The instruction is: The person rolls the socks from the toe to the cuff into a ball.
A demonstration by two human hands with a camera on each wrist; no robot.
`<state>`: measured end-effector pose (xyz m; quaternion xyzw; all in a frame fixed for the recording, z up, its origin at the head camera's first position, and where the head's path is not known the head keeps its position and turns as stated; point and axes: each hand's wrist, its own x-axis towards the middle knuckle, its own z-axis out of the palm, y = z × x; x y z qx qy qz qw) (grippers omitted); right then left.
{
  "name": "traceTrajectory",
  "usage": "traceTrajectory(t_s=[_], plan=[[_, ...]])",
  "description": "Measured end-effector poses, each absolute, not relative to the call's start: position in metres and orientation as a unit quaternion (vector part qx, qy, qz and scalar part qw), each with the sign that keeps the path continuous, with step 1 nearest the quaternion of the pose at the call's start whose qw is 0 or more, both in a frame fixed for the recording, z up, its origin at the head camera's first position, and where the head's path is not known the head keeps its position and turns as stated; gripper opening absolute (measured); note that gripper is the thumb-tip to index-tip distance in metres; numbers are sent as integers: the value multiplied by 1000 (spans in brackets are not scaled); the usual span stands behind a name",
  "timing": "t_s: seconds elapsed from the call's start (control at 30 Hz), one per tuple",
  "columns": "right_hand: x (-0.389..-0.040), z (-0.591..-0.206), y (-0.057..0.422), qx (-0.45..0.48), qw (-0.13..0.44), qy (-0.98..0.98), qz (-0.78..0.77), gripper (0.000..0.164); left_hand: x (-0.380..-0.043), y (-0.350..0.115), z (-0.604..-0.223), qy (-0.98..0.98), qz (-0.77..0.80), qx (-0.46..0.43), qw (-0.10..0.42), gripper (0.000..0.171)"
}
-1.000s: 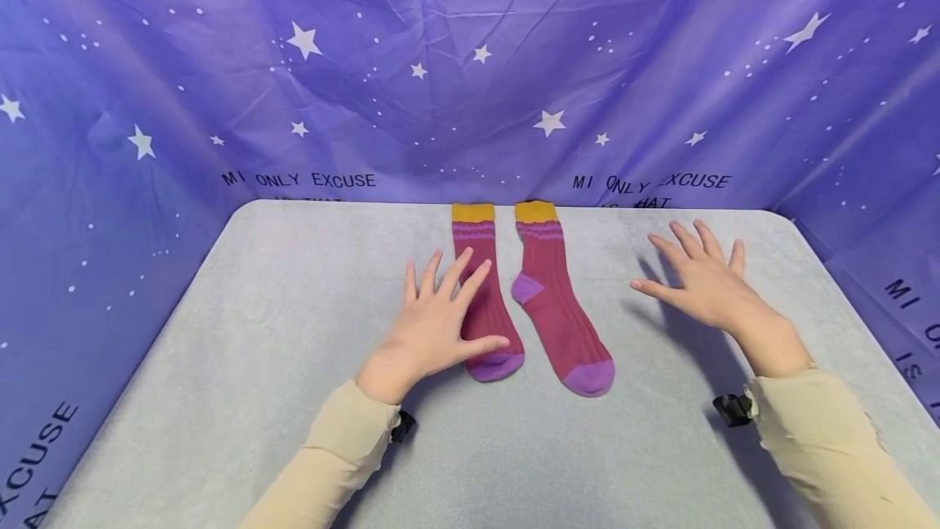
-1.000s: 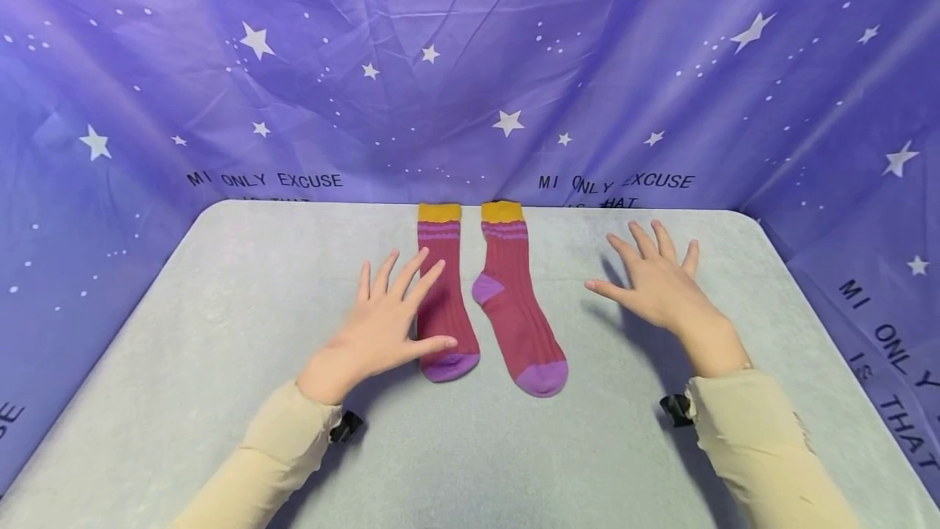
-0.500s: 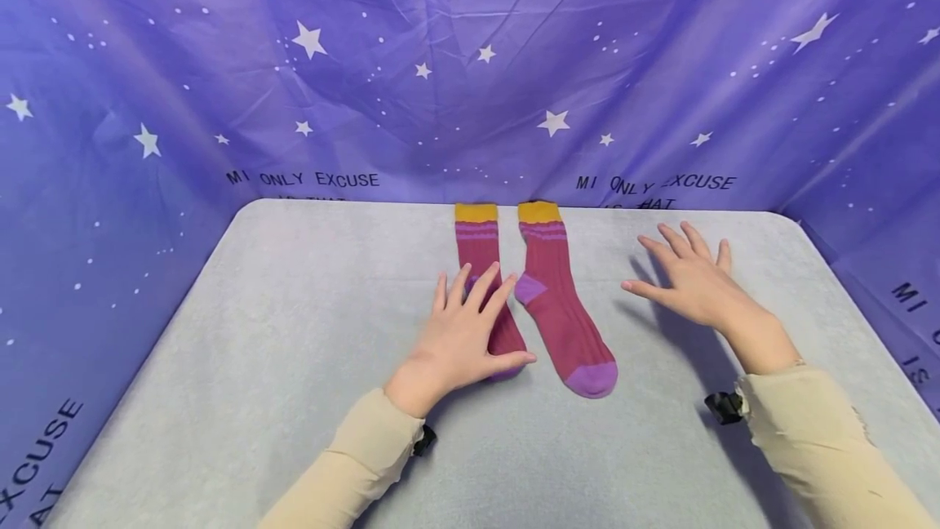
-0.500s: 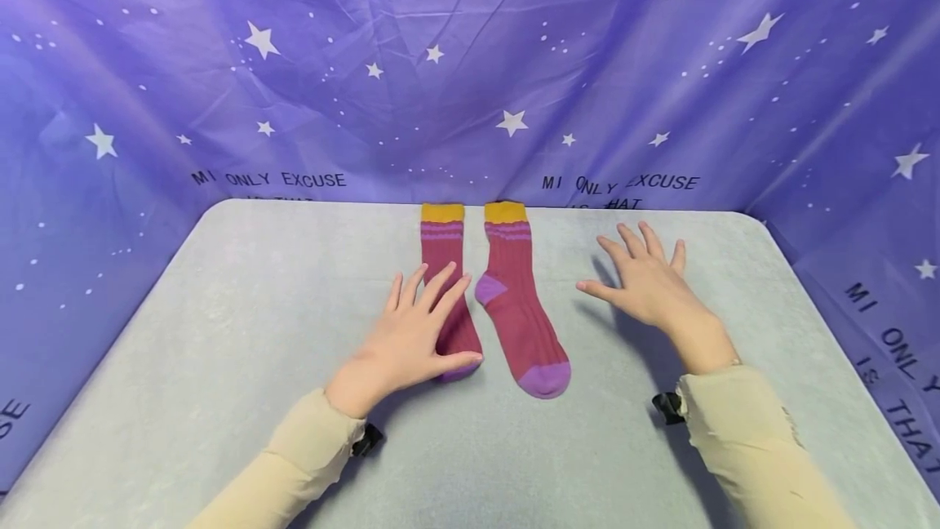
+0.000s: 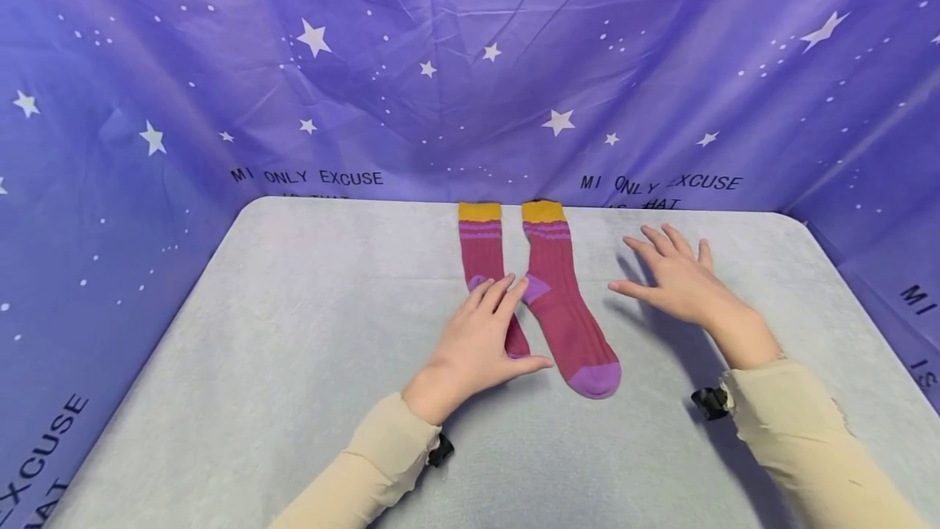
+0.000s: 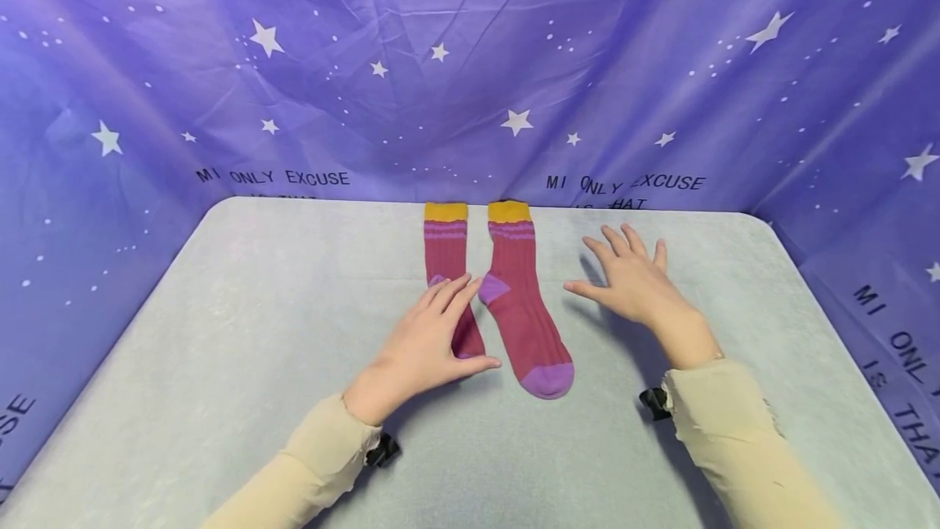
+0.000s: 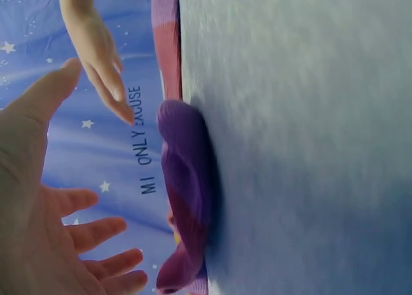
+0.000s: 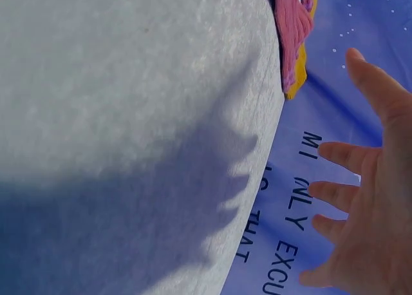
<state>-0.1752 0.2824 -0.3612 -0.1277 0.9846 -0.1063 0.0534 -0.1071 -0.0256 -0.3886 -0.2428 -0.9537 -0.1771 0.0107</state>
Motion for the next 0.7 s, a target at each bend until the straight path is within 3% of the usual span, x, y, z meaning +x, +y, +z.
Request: traceTrajectory(t_s=[0.33,0.7], plan=[[-183,-360,271,-143,54,984,-93,89,-102,-13,-390,-936,-279,-215,-24,96],[-197,-356,260,-170,68,976,-120,85,-91,1,-390,-877,-443,-155,-106,84]])
